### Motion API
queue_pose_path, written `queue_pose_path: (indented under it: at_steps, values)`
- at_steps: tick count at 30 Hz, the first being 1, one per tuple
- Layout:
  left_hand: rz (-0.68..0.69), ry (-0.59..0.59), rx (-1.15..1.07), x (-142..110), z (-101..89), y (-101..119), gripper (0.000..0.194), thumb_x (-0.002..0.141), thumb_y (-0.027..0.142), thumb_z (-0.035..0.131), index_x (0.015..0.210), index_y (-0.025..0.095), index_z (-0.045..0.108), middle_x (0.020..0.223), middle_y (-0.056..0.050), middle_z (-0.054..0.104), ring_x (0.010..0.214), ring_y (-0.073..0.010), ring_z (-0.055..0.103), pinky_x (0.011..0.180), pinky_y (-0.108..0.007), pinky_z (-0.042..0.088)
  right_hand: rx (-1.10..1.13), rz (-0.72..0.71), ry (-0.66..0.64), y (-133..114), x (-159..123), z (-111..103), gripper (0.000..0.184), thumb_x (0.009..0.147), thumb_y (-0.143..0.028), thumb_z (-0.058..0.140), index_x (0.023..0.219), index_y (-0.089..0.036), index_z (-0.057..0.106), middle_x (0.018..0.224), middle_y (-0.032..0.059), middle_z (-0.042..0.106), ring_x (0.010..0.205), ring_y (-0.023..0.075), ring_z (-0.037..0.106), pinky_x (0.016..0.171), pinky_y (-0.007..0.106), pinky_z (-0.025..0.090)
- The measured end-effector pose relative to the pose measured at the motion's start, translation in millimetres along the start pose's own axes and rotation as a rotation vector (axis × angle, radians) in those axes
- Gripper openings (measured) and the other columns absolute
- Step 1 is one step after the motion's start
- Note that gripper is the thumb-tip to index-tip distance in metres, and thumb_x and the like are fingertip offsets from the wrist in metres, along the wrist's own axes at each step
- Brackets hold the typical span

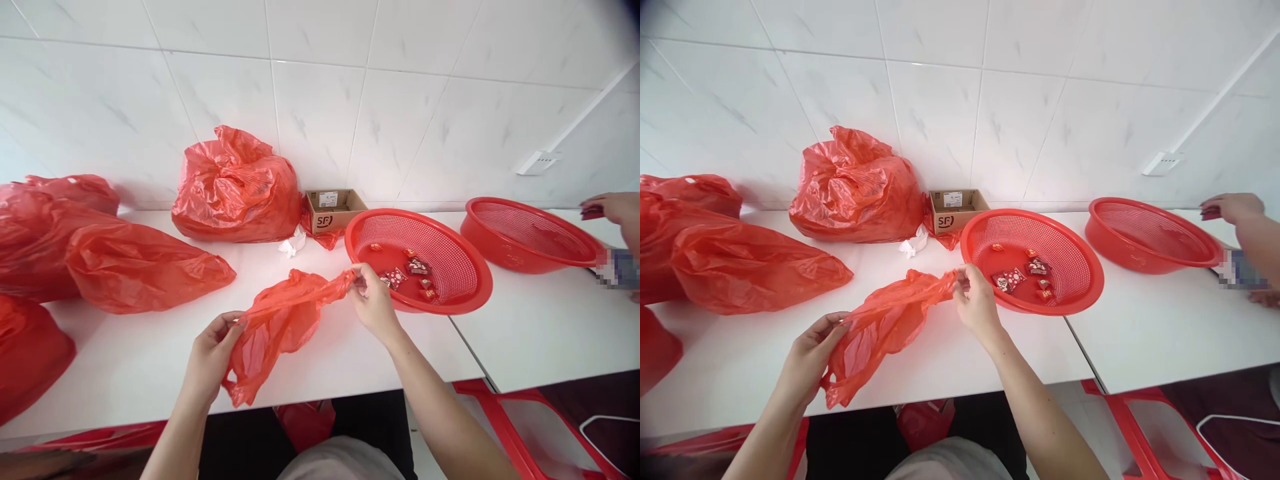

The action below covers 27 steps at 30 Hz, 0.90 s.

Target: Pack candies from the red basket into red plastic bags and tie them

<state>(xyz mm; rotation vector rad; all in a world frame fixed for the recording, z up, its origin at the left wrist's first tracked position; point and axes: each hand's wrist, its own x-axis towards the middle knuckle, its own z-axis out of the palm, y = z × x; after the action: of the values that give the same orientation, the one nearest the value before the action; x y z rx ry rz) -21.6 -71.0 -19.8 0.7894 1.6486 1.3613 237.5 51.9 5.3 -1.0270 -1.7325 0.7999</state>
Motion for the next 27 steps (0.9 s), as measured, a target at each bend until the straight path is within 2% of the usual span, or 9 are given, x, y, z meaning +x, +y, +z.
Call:
queue_pose_path:
  at_steps: [5,9,12,14,17,19,22,25,27]
  values:
    - [0.043,-0.003,0.04,-4,12.1,11,0.049,0.073,0.056,0.072,0.106,0.023,0.058,0.066,0.004,0.062,0.052,-0.0123,0.055,0.046,-0.02,0.043,0.062,-0.362,0.203,-52,-27,5,0.026,0.086,-0.008,0.048,0.104,-0.025,0.056,0.1,0.0063,0.06,0.095,0.0189,0.06,0.084,0.035,0.051]
    - [0.062,-0.088,0.027,-12,27.4,25,0.049,0.076,0.054,0.071,0.111,0.024,0.053,0.059,0.007,0.057,0.045,-0.0097,0.048,0.042,-0.018,0.039,-0.107,-0.584,-0.296,-61,-32,43,0.031,0.086,-0.005,0.044,0.104,-0.023,0.062,0.093,0.0055,0.068,0.089,0.0186,0.063,0.075,0.03,0.051]
    - [-0.034,-0.257,-0.077,-16,22.8,35,0.049,0.077,0.049,0.072,0.114,0.025,0.051,0.06,0.007,0.059,0.045,-0.0104,0.052,0.044,-0.019,0.042,-0.54,-0.482,-0.631,-43,-13,57,0.032,0.087,-0.004,0.043,0.107,-0.016,0.064,0.102,0.0106,0.069,0.097,0.0231,0.064,0.083,0.036,0.05]
    - [-0.103,-0.305,-0.172,-12,8.0,39,0.049,0.074,0.042,0.076,0.113,0.026,0.052,0.07,0.004,0.065,0.052,-0.0127,0.06,0.049,-0.021,0.048,-0.784,-0.308,-0.864,-32,1,49,0.033,0.084,-0.003,0.047,0.11,-0.014,0.064,0.105,0.0125,0.069,0.098,0.0259,0.065,0.081,0.038,0.05]
    - [-0.084,-0.133,-0.27,3,-24.3,38,0.045,0.065,0.034,0.083,0.1,0.026,0.056,0.076,0.004,0.066,0.06,-0.0115,0.063,0.055,-0.02,0.051,-0.927,-0.087,-1.113,-31,11,22,0.035,0.075,-0.004,0.057,0.106,-0.018,0.067,0.096,0.009,0.071,0.081,0.0246,0.068,0.063,0.032,0.049]
    - [-0.046,-0.059,-0.268,14,-42.3,33,0.041,0.061,0.033,0.084,0.09,0.025,0.055,0.067,0.007,0.059,0.055,-0.0082,0.058,0.051,-0.016,0.047,-0.918,-0.042,-1.163,-39,11,5,0.033,0.074,-0.009,0.059,0.104,-0.02,0.069,0.093,0.0073,0.071,0.078,0.0239,0.069,0.057,0.029,0.046]
    - [-0.005,-0.13,-0.113,25,-51.1,26,0.036,0.062,0.037,0.082,0.079,0.024,0.053,0.061,0.007,0.051,0.049,-0.0079,0.049,0.047,-0.018,0.042,-0.843,0.005,-1.282,-55,8,-11,0.038,0.079,-0.019,0.056,0.114,-0.025,0.069,0.097,0.0063,0.072,0.084,0.0243,0.068,0.057,0.029,0.044]
    - [0.1,-0.206,0.201,27,-38.7,21,0.026,0.066,0.042,0.077,0.071,0.021,0.061,0.072,0.001,0.055,0.062,-0.0133,0.055,0.055,-0.023,0.045,-0.774,0.018,-1.328,-63,4,-15,0.048,0.081,-0.024,0.055,0.129,-0.029,0.062,0.104,0.0066,0.071,0.088,0.0246,0.068,0.06,0.029,0.044]
    - [0.175,-0.204,0.434,26,-23.2,17,0.022,0.069,0.042,0.072,0.073,0.021,0.071,0.087,-0.004,0.058,0.081,-0.0197,0.06,0.066,-0.027,0.048,-0.712,-0.029,-1.243,-60,0,-10,0.046,0.085,-0.025,0.054,0.131,-0.029,0.061,0.109,0.0072,0.07,0.094,0.0248,0.066,0.065,0.03,0.046]
